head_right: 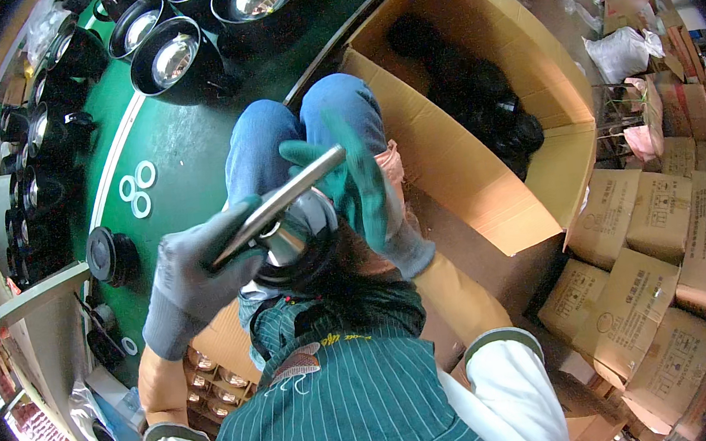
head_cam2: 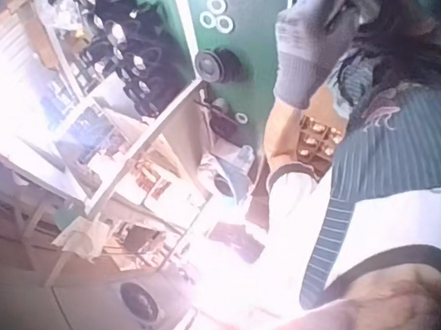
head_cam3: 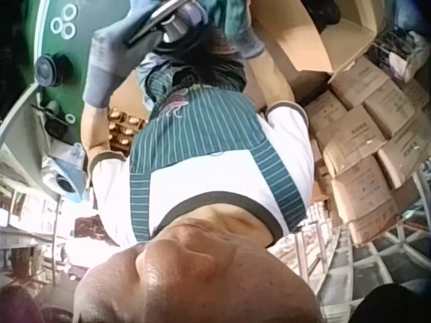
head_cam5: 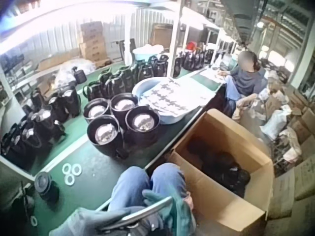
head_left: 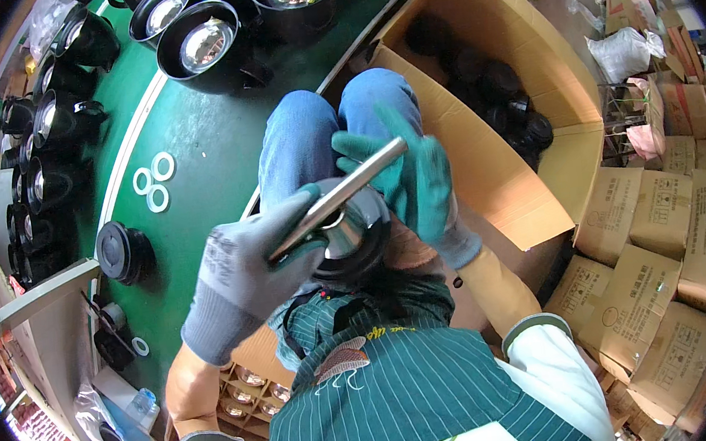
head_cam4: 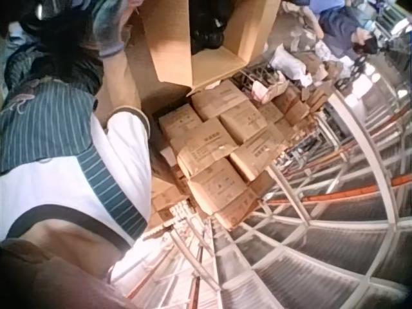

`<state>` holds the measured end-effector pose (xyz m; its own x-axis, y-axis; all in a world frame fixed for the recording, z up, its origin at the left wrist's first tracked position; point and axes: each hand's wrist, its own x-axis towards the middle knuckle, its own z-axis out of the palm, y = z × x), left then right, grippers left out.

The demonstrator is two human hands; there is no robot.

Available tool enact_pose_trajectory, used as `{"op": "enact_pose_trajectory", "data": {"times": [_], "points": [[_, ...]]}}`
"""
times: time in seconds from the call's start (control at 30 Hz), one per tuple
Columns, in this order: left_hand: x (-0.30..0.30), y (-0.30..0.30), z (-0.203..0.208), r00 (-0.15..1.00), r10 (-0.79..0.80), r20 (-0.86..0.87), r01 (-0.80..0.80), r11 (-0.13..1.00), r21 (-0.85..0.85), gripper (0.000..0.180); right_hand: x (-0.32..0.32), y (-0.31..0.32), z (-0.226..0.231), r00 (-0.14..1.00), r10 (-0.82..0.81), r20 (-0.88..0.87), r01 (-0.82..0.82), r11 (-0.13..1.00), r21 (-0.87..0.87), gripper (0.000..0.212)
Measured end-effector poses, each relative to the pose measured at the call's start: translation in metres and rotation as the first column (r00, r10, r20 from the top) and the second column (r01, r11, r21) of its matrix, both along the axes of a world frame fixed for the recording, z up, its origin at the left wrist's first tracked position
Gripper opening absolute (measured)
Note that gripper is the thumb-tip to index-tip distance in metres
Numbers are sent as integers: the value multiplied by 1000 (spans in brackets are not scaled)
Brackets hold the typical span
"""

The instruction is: The person assembles black kettles by inserting a metal rod into the base and attaching a lid. They handle each kettle one at a time, place the finished units on a green table, and retrieve new kettles from a cardboard box.

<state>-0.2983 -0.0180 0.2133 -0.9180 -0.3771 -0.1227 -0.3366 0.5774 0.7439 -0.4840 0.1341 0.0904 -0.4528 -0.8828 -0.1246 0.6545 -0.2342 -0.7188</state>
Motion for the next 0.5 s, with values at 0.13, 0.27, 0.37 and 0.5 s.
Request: {"op": "enact_pose_trajectory", "data": {"times": [0.13,0.27,0.37,0.5], "points": [[-3,16,-5,996,12,86,9,971,-241,59,-28,-30,14,989,144,-37,-141,987,82,56],[-28,80,17,878,255,404,-44,885,-464,68,-29,-71,3,932,350,98,-361,921,148,47],[-31,102,12,865,358,351,-125,832,-540,63,-23,-79,-5,888,458,39,-459,884,87,50],[3,51,-11,961,240,136,-195,940,-278,45,-29,-43,-1,934,352,-60,-337,925,176,49]]}}
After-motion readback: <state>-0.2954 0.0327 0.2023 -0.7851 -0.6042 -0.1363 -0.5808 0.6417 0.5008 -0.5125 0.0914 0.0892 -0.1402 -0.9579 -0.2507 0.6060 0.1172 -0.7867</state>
